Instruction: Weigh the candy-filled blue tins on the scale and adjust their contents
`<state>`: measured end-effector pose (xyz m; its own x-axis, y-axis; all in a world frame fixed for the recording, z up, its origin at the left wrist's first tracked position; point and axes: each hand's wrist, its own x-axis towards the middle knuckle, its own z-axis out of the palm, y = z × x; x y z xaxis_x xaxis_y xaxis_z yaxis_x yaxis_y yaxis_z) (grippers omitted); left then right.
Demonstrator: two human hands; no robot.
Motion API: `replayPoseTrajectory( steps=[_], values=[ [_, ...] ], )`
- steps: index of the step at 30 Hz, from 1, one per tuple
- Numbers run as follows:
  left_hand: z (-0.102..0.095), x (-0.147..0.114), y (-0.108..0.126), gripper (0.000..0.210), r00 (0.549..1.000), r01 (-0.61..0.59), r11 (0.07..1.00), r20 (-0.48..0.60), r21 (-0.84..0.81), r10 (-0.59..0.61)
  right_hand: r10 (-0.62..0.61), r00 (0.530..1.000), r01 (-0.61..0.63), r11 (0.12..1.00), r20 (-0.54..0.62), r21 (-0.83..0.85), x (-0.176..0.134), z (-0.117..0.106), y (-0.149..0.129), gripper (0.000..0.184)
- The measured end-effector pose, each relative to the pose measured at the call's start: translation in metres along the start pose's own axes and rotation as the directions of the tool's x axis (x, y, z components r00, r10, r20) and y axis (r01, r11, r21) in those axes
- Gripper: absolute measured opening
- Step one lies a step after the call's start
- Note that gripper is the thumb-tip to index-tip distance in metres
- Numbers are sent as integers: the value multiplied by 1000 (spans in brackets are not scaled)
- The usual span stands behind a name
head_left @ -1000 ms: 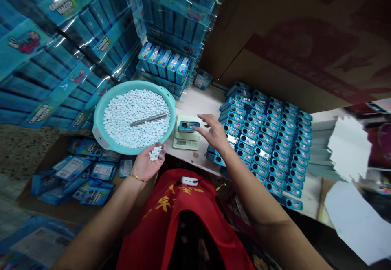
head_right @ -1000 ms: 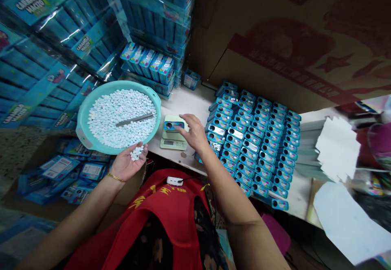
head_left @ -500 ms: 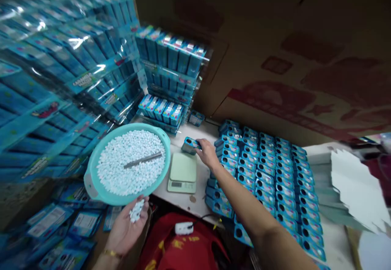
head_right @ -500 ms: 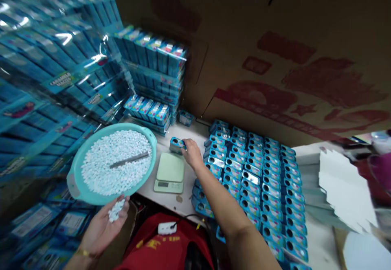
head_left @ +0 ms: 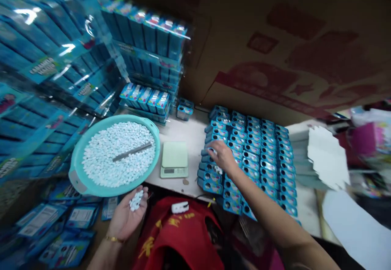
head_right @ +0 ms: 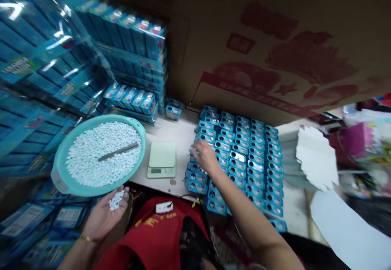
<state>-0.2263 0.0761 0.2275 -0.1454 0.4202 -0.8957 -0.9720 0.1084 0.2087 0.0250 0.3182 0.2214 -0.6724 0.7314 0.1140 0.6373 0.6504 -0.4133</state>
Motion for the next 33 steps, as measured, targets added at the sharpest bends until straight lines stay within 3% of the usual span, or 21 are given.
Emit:
replayPoseTrajectory(
  steps=[2, 4, 8, 12, 16, 21, 24, 28, 31, 33],
  values=[
    [2, 2, -1, 19, 1000, 12, 999, 27, 37, -13, -57, 982, 65, 997, 178, -36, -61, -6, -20, 20],
    [4, 4, -2, 19, 998, 24, 996, 59, 82, -29, -17, 949, 67, 986, 315, -150, -106, 2, -37, 20],
    [9, 2, -2, 18, 993, 35, 986, 102, 162, -52, 126, 947, -13, 934, 295, -357, -137, 26, -49, 17],
    [12, 0, 0, 17, 991, 39, 980, 119, 195, -63, 83, 967, 10, 932, 241, -363, -125, 19, -66, 15],
    [8, -1, 3, 18, 994, 20, 981, 103, 193, -41, -46, 978, 113, 938, 206, -328, -85, 7, -103, 11],
    [2, -4, 4, 20, 996, -5, 985, 92, 172, -10, -146, 946, 245, 906, 288, -346, -9, 33, -118, 10],
    [-1, -5, 3, 22, 995, -23, 990, 104, 140, 8, -142, 935, 258, 901, 325, -349, 14, 43, -120, 12],
    [-3, -3, -3, 24, 988, -7, 996, 153, 91, -7, -236, 940, 290, 933, 245, -214, -3, 44, -156, 17],
    [-6, 0, -11, 23, 978, 67, 997, 195, 43, -74, -376, 889, 395, 919, 262, -23, -33, 48, -190, 24],
    [-8, 1, -17, 23, 973, 120, 992, 196, 27, -123, -394, 870, 413, 911, 297, -1, -48, 55, -204, 27]
  ],
)
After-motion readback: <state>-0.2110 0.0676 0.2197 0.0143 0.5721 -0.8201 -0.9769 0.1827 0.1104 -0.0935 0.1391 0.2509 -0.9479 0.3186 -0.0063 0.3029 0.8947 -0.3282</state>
